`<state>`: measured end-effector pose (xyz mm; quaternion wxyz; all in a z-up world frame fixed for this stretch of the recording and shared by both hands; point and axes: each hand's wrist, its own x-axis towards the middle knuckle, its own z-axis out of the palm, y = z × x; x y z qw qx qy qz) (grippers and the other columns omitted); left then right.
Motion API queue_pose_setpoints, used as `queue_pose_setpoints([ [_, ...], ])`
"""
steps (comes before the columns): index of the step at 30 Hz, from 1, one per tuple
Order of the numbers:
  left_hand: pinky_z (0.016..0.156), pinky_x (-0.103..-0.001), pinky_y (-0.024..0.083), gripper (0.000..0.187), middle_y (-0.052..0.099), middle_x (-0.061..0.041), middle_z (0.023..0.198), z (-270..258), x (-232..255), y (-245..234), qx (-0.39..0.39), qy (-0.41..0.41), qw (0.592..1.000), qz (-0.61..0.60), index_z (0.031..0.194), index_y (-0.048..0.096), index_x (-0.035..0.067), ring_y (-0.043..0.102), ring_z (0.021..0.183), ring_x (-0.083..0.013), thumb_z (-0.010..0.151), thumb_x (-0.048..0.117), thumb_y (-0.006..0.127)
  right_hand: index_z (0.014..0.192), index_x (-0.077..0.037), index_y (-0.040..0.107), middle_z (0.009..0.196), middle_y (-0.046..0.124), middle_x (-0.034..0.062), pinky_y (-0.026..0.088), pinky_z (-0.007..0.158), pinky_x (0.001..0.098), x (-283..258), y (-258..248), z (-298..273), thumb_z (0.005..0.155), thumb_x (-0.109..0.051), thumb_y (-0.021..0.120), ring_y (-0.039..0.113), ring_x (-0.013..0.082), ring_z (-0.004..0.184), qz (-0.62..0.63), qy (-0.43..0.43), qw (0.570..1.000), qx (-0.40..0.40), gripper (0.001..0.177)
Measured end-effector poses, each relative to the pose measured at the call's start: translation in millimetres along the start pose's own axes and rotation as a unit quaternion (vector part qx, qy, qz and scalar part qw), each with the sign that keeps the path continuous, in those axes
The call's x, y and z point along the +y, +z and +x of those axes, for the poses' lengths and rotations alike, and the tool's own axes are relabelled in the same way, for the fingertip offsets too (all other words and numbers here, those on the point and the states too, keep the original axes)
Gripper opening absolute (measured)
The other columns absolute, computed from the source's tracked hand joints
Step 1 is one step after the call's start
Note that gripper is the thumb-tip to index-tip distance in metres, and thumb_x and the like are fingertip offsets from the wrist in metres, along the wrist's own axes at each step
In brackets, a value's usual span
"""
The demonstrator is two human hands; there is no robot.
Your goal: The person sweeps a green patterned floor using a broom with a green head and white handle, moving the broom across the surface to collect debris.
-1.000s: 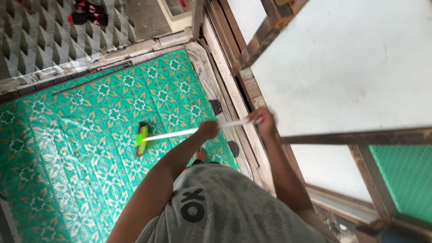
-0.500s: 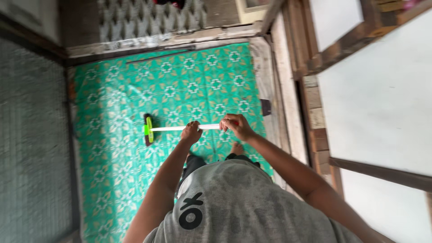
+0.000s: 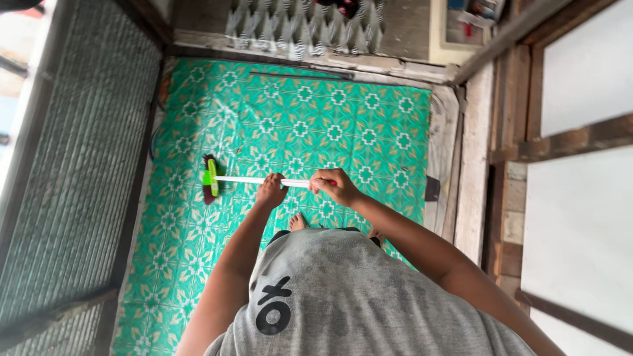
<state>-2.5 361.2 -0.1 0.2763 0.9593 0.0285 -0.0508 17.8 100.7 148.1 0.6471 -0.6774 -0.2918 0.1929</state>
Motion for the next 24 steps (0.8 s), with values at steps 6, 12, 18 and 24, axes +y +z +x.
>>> queue_pose_setpoints([
  [6,0.100,-0.047,0.050,0.034,0.066,-0.012,0.123,-1.3,-54.1,-45.2,0.040,-0.039,0.998,0.014,0.117,0.065,0.017,0.062,0.119,-0.0351,0.089,0.033,0.073,0.091,0.002,0.069,0.089,0.072,0.0098,0.056,0.087,0.0334,12.6,41.0,49.7,0.108,-0.020,0.051,0.067,0.0160,0.086,0.056,0.004,0.998,-0.011,0.033],
  [12,0.102,-0.049,0.048,0.038,0.064,-0.012,0.129,-25.3,-78.2,-49.9,0.015,-0.040,0.999,-0.017,0.125,0.066,0.020,0.059,0.122,-0.0357,0.090,0.030,0.072,0.081,-0.001,0.063,0.085,0.069,0.0101,0.053,0.081,0.0348,19.2,47.2,43.8,0.112,-0.027,0.045,0.067,0.0188,0.090,0.087,0.039,0.995,-0.010,0.044],
  [18,0.104,-0.049,0.047,0.038,0.064,-0.013,0.129,-22.4,-62.8,-14.1,0.019,0.003,0.999,-0.029,0.126,0.062,0.015,0.057,0.125,-0.0360,0.091,0.026,0.068,0.061,-0.007,0.052,0.072,0.067,0.0114,0.056,0.089,0.0417,0.4,12.2,21.3,0.114,-0.033,0.039,0.074,0.0269,0.089,0.092,0.052,0.991,0.088,0.061],
  [24,0.100,-0.051,0.049,0.028,0.067,-0.015,0.122,6.3,-18.9,21.3,-0.079,0.033,0.996,-0.007,0.120,0.062,0.012,0.062,0.119,-0.0364,0.097,0.028,0.063,0.060,-0.007,0.051,0.063,0.063,0.0140,0.058,0.082,0.0451,-41.9,-47.4,-10.4,0.113,-0.042,0.035,0.074,0.0308,0.076,0.075,0.031,0.981,0.177,0.066],
])
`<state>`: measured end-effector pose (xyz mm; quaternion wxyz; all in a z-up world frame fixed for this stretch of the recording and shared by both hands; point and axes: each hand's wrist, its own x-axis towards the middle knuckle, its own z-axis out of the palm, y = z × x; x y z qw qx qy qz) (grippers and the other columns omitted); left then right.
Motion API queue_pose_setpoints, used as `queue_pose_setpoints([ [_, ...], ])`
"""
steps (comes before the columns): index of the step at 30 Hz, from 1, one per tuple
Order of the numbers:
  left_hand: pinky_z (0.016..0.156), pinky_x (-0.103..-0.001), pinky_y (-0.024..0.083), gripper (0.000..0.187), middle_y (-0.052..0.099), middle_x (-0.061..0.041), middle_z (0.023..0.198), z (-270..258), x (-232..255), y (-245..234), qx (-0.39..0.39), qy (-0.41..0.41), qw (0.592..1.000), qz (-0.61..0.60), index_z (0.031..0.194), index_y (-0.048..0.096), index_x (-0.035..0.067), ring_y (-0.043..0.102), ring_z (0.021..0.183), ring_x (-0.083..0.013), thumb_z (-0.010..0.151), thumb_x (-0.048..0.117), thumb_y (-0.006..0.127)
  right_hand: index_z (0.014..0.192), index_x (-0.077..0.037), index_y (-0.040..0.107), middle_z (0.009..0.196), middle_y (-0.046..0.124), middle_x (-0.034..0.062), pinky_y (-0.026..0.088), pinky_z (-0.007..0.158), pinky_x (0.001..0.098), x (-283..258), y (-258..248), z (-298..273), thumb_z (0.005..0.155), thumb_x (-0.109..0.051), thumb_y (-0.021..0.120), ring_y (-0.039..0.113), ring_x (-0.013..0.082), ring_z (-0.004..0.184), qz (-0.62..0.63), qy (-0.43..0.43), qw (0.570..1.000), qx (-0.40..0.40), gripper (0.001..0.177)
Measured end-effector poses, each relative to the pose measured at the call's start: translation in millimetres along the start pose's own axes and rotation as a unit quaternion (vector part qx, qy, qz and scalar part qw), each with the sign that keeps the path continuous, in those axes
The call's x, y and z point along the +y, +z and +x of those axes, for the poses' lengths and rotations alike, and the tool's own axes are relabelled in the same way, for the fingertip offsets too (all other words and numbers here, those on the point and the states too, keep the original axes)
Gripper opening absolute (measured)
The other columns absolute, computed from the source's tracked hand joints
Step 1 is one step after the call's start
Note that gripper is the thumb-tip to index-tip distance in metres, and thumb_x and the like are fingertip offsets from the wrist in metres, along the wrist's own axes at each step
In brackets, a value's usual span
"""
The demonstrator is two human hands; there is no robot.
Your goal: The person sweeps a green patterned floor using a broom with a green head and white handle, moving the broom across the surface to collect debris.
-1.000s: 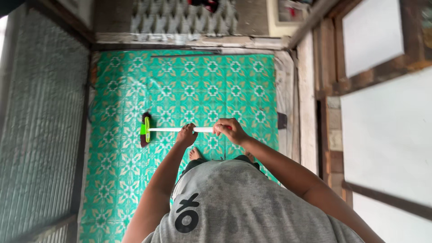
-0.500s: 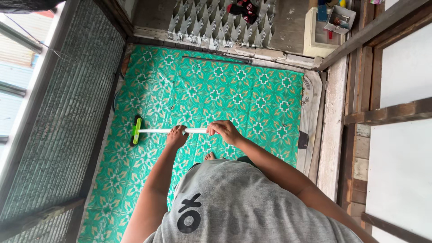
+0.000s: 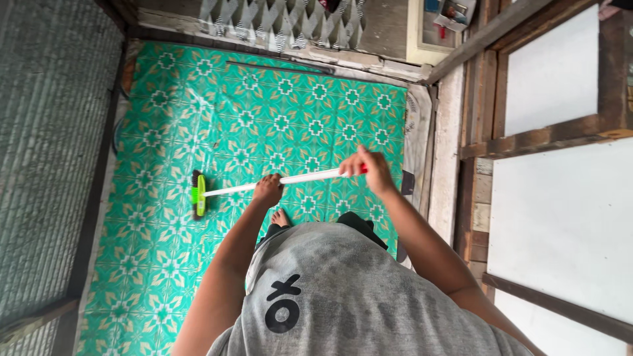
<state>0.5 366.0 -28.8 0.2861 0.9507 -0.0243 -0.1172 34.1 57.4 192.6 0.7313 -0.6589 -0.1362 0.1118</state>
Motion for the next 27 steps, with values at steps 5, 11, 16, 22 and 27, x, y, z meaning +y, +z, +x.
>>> queue_pose_setpoints([
  [5,0.094,-0.053,0.049,0.029,0.070,-0.016,0.114,34.5,75.6,38.3,-0.030,0.128,0.991,-0.009,0.116,0.061,0.007,0.065,0.110,-0.0385,0.098,0.030,0.061,0.062,-0.008,0.047,0.061,0.058,0.0151,0.054,0.071,0.0447,-37.2,-78.4,-31.5,0.114,-0.042,0.034,0.068,0.0344,0.068,0.025,-0.041,0.995,0.086,0.064],
  [11,0.091,-0.053,0.050,0.035,0.071,-0.017,0.112,60.4,237.5,81.8,-0.081,0.265,0.961,-0.013,0.121,0.061,0.007,0.068,0.105,-0.0378,0.099,0.034,0.061,0.070,-0.009,0.047,0.059,0.050,0.0104,0.055,0.074,0.0464,-126.0,-176.6,-111.1,0.113,-0.032,0.037,0.061,0.0298,0.061,0.036,-0.186,0.974,0.127,0.050],
  [16,0.091,-0.051,0.053,0.036,0.071,-0.015,0.111,69.5,388.8,110.8,-0.148,0.324,0.934,0.013,0.119,0.060,0.009,0.069,0.105,-0.0346,0.100,0.040,0.063,0.067,-0.010,0.051,0.057,0.052,0.0092,0.053,0.060,0.0399,-221.2,-217.6,-172.2,0.107,-0.021,0.043,0.060,0.0257,0.051,-0.096,-0.287,0.943,0.140,0.043],
  [22,0.093,-0.052,0.051,0.035,0.071,-0.014,0.114,76.0,482.3,160.2,-0.149,0.386,0.910,-0.032,0.121,0.059,0.012,0.069,0.108,-0.0348,0.098,0.038,0.061,0.065,-0.001,0.055,0.053,0.053,0.0078,0.055,0.053,0.0387,-262.7,-247.6,-207.3,0.100,-0.009,0.047,0.062,0.0216,0.047,-0.237,-0.314,0.908,0.147,0.037],
  [27,0.095,-0.054,0.049,0.039,0.067,-0.017,0.120,95.7,490.5,214.6,-0.174,0.367,0.913,-0.017,0.126,0.056,0.012,0.066,0.112,-0.0375,0.100,0.041,0.058,0.058,-0.004,0.051,0.050,0.053,0.0110,0.047,0.047,0.0353,-232.9,-293.6,-213.0,0.098,-0.008,0.048,0.059,0.0215,0.043,-0.231,-0.248,0.924,0.179,0.040],
])
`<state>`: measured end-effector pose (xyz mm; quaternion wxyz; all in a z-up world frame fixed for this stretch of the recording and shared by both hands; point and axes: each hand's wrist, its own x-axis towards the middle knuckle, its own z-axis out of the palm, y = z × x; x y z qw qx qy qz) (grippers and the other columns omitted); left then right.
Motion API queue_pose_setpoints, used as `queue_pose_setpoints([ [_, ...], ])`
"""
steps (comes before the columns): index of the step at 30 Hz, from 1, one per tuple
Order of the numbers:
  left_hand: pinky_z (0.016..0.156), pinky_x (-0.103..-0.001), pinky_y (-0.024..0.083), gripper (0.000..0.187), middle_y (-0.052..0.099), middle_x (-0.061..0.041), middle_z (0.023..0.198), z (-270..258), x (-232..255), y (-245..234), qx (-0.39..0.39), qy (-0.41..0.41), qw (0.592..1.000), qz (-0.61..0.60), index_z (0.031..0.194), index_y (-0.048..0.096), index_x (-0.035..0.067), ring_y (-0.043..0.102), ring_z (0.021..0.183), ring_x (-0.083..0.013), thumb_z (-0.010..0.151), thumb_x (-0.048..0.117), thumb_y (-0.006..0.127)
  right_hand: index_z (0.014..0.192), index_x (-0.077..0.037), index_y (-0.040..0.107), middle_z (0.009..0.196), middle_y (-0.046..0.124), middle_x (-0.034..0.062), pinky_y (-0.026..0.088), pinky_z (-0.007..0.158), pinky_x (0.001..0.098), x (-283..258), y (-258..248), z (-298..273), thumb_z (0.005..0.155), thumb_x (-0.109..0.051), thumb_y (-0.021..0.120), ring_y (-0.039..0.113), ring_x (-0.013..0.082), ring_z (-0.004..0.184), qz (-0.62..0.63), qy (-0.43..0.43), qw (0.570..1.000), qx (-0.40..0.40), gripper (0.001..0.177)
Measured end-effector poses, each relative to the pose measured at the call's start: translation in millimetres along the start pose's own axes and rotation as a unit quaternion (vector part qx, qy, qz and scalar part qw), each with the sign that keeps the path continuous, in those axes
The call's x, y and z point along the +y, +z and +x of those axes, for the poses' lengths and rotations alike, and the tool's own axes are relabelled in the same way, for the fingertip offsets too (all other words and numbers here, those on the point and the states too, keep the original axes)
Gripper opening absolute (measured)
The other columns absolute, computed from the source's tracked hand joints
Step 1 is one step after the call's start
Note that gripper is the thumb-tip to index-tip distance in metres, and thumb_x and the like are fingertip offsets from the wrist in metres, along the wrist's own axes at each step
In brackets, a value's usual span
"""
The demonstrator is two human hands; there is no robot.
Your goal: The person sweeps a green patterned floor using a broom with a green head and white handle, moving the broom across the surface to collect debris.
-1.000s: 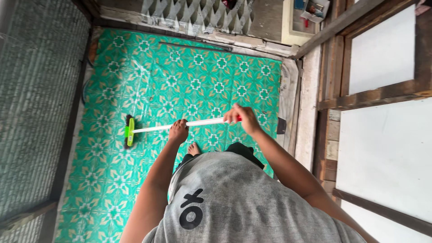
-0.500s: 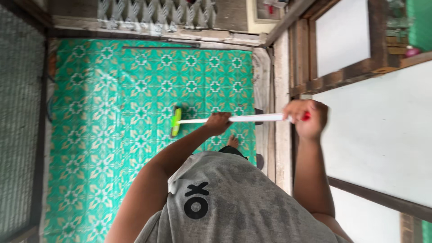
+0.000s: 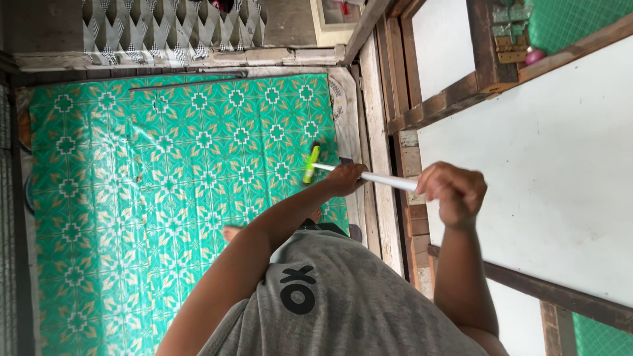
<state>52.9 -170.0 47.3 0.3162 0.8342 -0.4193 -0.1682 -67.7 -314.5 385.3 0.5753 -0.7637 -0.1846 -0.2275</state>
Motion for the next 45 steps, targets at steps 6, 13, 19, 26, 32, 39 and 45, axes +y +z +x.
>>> queue_pose_setpoints([
  [6,0.094,-0.054,0.049,0.039,0.065,-0.017,0.121,-24.8,-49.8,12.7,0.024,-0.050,0.998,0.024,0.125,0.055,0.011,0.062,0.118,-0.0374,0.101,0.042,0.059,0.062,-0.006,0.046,0.053,0.047,0.0087,0.051,0.058,0.0407,66.7,-1.6,-5.6,0.106,-0.016,0.044,0.055,0.0250,0.050,0.199,0.053,0.977,0.045,0.045],
  [13,0.094,-0.051,0.051,0.037,0.067,-0.013,0.119,-85.6,-100.9,-14.9,0.041,-0.091,0.995,0.023,0.126,0.056,0.011,0.063,0.119,-0.0336,0.099,0.036,0.063,0.064,-0.007,0.043,0.057,0.048,0.0100,0.051,0.064,0.0408,60.2,74.8,18.2,0.106,-0.022,0.047,0.054,0.0245,0.054,0.206,0.068,0.976,0.006,0.045],
  [19,0.095,-0.051,0.050,0.036,0.067,-0.013,0.121,-123.9,-123.6,-65.0,0.058,-0.022,0.997,0.044,0.126,0.057,0.010,0.064,0.118,-0.0333,0.102,0.036,0.061,0.065,-0.008,0.046,0.058,0.053,0.0086,0.053,0.071,0.0410,23.1,138.1,59.9,0.106,-0.026,0.049,0.060,0.0239,0.057,0.151,0.017,0.987,-0.042,0.045],
  [26,0.098,-0.049,0.050,0.037,0.068,-0.010,0.120,-179.2,-180.7,-112.2,-0.005,-0.066,0.997,0.042,0.129,0.057,0.013,0.065,0.119,-0.0303,0.104,0.040,0.057,0.066,-0.008,0.046,0.056,0.052,0.0073,0.054,0.071,0.0415,30.7,218.1,76.1,0.106,-0.028,0.050,0.060,0.0233,0.056,0.172,0.029,0.985,-0.010,0.045],
  [32,0.098,-0.052,0.049,0.037,0.068,-0.013,0.120,-251.1,-259.1,-147.2,-0.023,-0.160,0.986,0.047,0.126,0.057,0.013,0.063,0.117,-0.0332,0.101,0.039,0.059,0.066,-0.007,0.046,0.055,0.050,0.0090,0.052,0.062,0.0404,89.5,298.5,54.9,0.104,-0.027,0.046,0.054,0.0241,0.052,0.249,0.074,0.965,0.017,0.043],
  [39,0.104,-0.049,0.044,0.046,0.059,-0.013,0.138,-366.6,-305.0,-202.9,0.152,-0.299,0.942,0.019,0.129,0.063,0.014,0.053,0.129,-0.0345,0.095,0.044,0.063,0.074,-0.004,0.055,0.072,0.062,0.0119,0.053,0.068,0.0377,159.2,419.6,34.1,0.106,-0.028,0.040,0.061,0.0205,0.067,0.234,0.131,0.959,-0.091,0.043],
  [45,0.109,-0.053,0.042,0.061,0.052,-0.015,0.146,-415.0,-310.0,-226.5,0.135,-0.506,0.852,0.027,0.139,0.054,0.013,0.049,0.136,-0.0383,0.094,0.052,0.064,0.078,-0.003,0.060,0.084,0.068,0.0130,0.055,0.088,0.0393,162.2,469.5,40.1,0.105,-0.022,0.046,0.068,0.0233,0.090,0.237,0.191,0.913,-0.271,0.037],
])
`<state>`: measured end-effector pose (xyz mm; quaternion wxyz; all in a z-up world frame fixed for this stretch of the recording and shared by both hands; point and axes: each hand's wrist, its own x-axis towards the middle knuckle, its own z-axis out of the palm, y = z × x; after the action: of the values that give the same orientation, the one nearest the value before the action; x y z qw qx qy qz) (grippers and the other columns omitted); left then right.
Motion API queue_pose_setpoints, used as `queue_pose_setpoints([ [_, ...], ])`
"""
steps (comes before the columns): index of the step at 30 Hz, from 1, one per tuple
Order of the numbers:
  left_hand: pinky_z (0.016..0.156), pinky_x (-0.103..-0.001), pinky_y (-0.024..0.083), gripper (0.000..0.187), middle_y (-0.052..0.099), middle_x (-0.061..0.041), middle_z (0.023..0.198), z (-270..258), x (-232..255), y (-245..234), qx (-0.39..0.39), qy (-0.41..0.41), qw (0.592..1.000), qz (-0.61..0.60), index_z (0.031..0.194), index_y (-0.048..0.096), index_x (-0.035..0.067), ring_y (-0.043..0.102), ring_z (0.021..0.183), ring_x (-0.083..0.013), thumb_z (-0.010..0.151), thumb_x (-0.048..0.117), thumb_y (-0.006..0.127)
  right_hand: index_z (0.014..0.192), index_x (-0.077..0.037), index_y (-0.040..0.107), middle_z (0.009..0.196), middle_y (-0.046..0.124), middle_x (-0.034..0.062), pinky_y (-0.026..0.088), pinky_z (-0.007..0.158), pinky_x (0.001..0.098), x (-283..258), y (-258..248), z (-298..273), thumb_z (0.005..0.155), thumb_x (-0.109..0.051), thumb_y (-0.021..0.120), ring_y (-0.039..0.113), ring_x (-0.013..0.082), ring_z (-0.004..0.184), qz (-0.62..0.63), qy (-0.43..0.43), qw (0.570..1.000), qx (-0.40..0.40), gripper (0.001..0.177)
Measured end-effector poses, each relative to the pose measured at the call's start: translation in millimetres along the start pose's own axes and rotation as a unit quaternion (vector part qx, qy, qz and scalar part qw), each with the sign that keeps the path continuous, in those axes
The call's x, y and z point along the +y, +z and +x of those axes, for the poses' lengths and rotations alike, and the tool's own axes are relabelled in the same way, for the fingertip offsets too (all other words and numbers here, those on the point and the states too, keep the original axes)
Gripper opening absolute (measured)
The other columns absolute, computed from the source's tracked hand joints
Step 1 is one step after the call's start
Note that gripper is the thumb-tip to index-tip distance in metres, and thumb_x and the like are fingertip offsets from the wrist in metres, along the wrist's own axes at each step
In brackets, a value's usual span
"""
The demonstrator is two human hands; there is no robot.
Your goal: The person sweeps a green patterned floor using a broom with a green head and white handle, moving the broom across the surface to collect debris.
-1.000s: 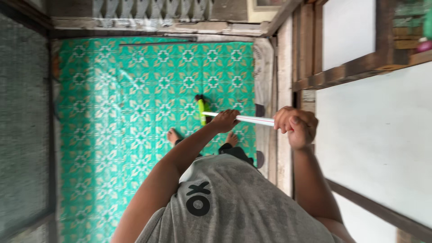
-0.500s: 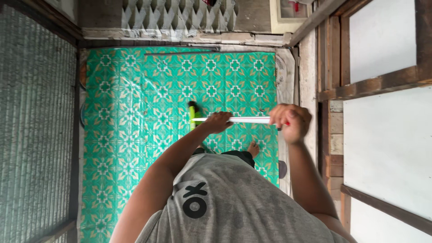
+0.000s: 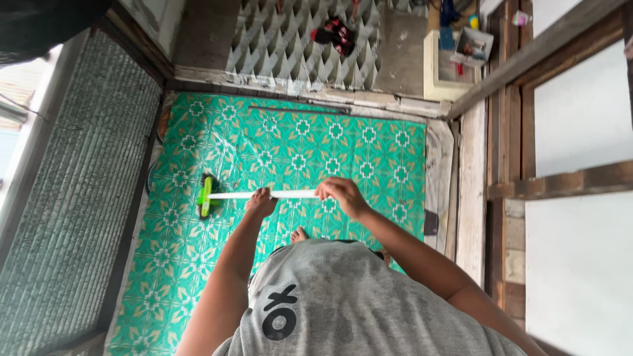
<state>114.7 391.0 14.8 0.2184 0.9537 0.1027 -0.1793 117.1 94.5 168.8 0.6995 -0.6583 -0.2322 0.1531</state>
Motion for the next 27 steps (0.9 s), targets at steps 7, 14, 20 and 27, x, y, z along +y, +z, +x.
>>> queue_pose_setpoints([
  [7,0.110,-0.052,0.041,0.046,0.062,-0.011,0.136,-12.6,29.0,18.1,0.074,0.096,0.993,-0.008,0.123,0.064,0.015,0.055,0.132,-0.0329,0.090,0.047,0.069,0.076,-0.001,0.062,0.088,0.071,0.0129,0.054,0.087,0.0369,-27.6,-31.5,-14.5,0.104,-0.021,0.045,0.069,0.0219,0.089,0.008,-0.034,0.997,0.064,0.039],
  [14,0.106,-0.050,0.043,0.049,0.064,-0.016,0.126,-5.0,197.8,73.0,-0.037,0.309,0.948,-0.069,0.115,0.065,0.008,0.058,0.123,-0.0364,0.097,0.053,0.061,0.071,-0.001,0.053,0.065,0.055,0.0102,0.053,0.072,0.0412,-143.5,-125.6,-101.0,0.105,-0.019,0.049,0.058,0.0232,0.064,0.030,-0.137,0.969,0.204,0.038],
  [20,0.103,-0.051,0.042,0.053,0.064,-0.015,0.125,-36.6,360.7,126.1,-0.070,0.480,0.871,-0.073,0.122,0.060,0.008,0.058,0.123,-0.0359,0.099,0.055,0.054,0.067,0.000,0.049,0.061,0.053,0.0104,0.052,0.064,0.0389,-256.9,-153.7,-187.8,0.101,-0.012,0.049,0.054,0.0215,0.058,-0.135,-0.190,0.947,0.220,0.037],
  [27,0.103,-0.050,0.044,0.053,0.065,-0.015,0.122,-71.1,468.6,174.8,-0.146,0.542,0.827,-0.015,0.125,0.057,0.008,0.059,0.123,-0.0338,0.102,0.055,0.048,0.069,0.002,0.054,0.060,0.054,0.0102,0.051,0.060,0.0368,-270.4,-187.7,-256.8,0.099,-0.006,0.047,0.058,0.0227,0.058,-0.212,-0.178,0.926,0.255,0.032],
])
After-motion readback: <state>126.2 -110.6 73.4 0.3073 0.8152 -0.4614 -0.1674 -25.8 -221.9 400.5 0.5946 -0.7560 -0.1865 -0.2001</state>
